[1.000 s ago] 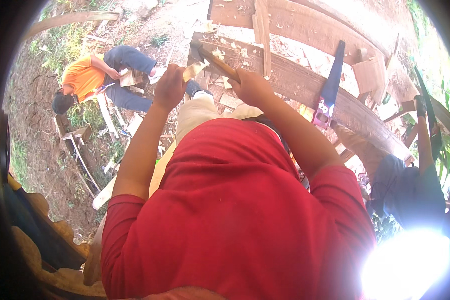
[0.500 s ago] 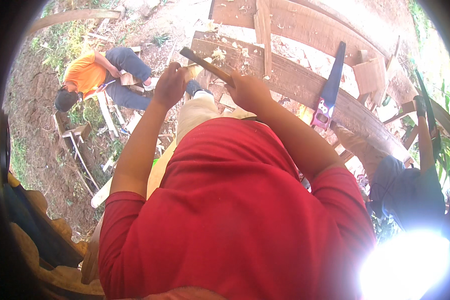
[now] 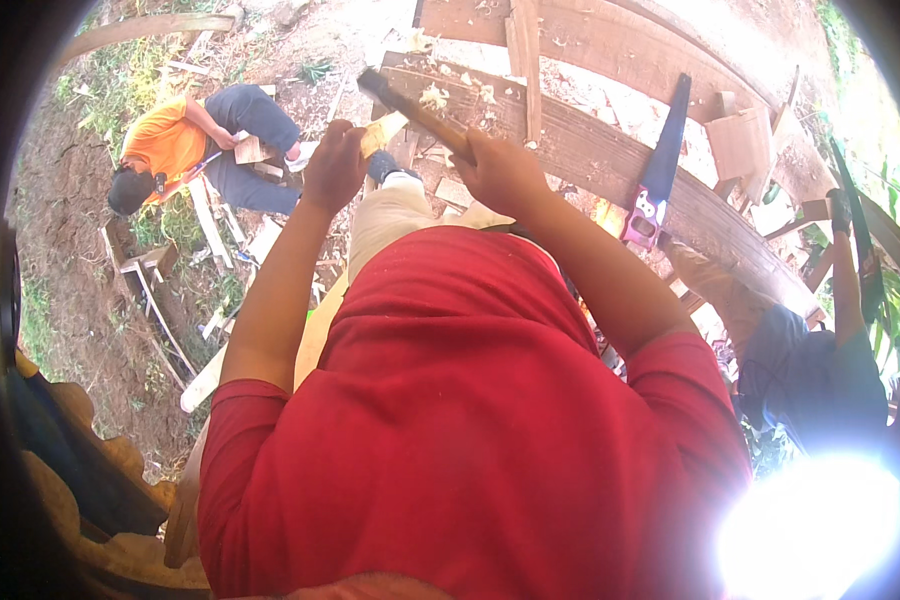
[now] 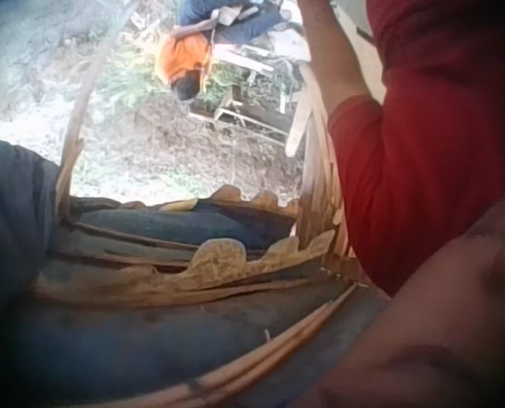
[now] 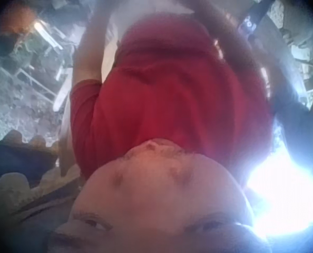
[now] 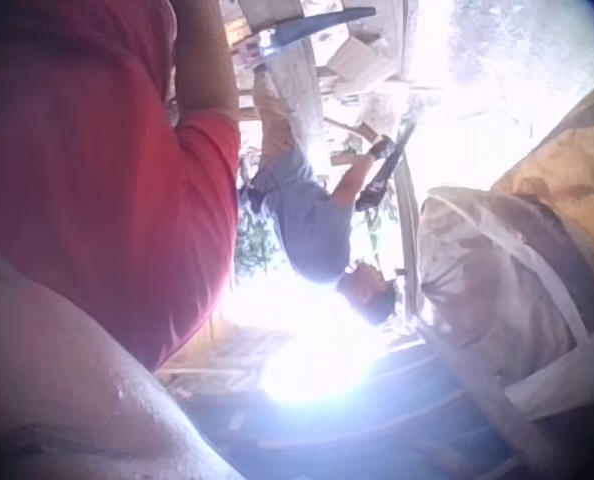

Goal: The person shapes a piece of wood using a small hatchet, shaving off layers while holding and rotating the wood in their other hand.

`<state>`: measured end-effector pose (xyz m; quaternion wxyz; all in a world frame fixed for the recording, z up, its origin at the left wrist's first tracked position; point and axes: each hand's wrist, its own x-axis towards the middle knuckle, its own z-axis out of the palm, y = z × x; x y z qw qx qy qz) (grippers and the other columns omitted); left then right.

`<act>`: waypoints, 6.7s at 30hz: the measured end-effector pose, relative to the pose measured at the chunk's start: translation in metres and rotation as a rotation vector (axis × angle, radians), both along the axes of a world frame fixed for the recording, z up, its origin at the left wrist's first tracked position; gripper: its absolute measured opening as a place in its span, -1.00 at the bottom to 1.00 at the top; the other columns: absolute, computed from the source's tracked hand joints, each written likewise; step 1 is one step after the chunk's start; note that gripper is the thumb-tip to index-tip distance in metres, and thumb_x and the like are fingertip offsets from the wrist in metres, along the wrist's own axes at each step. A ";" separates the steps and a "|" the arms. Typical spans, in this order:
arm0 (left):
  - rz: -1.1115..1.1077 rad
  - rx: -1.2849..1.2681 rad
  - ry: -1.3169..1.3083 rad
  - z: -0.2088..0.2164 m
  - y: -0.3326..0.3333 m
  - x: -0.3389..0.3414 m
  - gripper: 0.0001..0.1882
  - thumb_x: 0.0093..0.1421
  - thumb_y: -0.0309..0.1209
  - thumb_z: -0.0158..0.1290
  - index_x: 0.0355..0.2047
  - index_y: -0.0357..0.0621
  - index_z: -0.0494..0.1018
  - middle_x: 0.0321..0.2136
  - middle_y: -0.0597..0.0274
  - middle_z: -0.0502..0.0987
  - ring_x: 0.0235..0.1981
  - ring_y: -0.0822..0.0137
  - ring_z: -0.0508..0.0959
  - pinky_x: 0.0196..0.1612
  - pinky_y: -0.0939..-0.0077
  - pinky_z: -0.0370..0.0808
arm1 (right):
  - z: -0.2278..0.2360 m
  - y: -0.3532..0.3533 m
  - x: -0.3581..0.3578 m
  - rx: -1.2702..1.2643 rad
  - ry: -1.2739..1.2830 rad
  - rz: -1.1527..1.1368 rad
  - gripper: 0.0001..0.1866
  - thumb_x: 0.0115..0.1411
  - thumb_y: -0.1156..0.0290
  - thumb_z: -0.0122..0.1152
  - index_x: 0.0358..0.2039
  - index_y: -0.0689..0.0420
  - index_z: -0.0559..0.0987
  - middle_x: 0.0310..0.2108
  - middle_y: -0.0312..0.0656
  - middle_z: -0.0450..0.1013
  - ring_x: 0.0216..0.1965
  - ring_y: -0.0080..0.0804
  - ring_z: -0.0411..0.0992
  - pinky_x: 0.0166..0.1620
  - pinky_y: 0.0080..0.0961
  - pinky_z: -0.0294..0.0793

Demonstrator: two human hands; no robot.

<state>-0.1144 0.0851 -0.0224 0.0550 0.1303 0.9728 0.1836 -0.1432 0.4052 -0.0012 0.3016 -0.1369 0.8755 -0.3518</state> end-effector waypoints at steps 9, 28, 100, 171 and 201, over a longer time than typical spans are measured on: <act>-0.008 -0.002 0.010 0.001 0.002 0.002 -0.57 0.15 -0.54 0.23 0.01 -0.09 0.38 -0.08 0.00 0.43 -0.13 -0.16 0.60 -0.13 -0.06 0.59 | 0.000 0.007 -0.001 0.026 -0.060 0.000 -0.62 0.44 0.06 0.21 -0.07 0.16 0.56 -0.24 0.13 0.66 -0.17 0.24 0.63 -0.07 0.16 0.56; 0.236 -0.051 -0.050 0.003 0.033 0.003 -0.57 0.29 -0.38 0.26 0.08 -0.19 0.36 -0.01 -0.19 0.43 -0.02 -0.29 0.56 -0.03 -0.09 0.56 | -0.032 0.018 0.004 0.022 -0.093 -0.187 -0.62 0.45 0.07 0.19 -0.14 0.21 0.54 -0.30 0.19 0.61 -0.21 0.28 0.59 -0.13 0.14 0.50; 0.499 -0.105 -0.134 0.004 0.041 -0.006 -0.51 0.34 -0.26 0.26 0.08 -0.20 0.25 0.01 -0.24 0.46 -0.13 -0.34 0.66 -0.09 -0.18 0.62 | -0.045 -0.005 0.003 0.071 -0.041 -0.056 -0.64 0.44 0.07 0.21 -0.05 0.12 0.55 -0.31 0.10 0.65 -0.23 0.21 0.63 -0.14 0.16 0.56; 0.617 -0.029 -0.236 0.007 0.020 -0.018 -0.40 0.35 -0.16 0.26 0.15 -0.36 0.30 0.01 -0.36 0.56 0.02 -0.32 0.63 0.07 -0.07 0.58 | -0.071 0.000 -0.010 0.110 -0.060 -0.023 -0.63 0.41 0.10 0.20 -0.02 0.15 0.59 -0.19 0.14 0.66 -0.10 0.21 0.63 -0.01 0.12 0.58; 0.765 1.670 0.150 0.165 -0.044 0.155 -0.47 0.49 -0.16 0.17 0.29 -0.14 0.28 -0.43 0.42 0.37 -0.52 0.56 0.32 -0.38 0.48 0.33 | -0.058 0.043 -0.042 -0.361 -0.888 -0.316 -0.57 0.49 -0.05 0.18 -0.11 0.12 0.54 -0.51 -0.28 0.48 -0.51 -0.45 0.47 -0.38 -0.48 0.51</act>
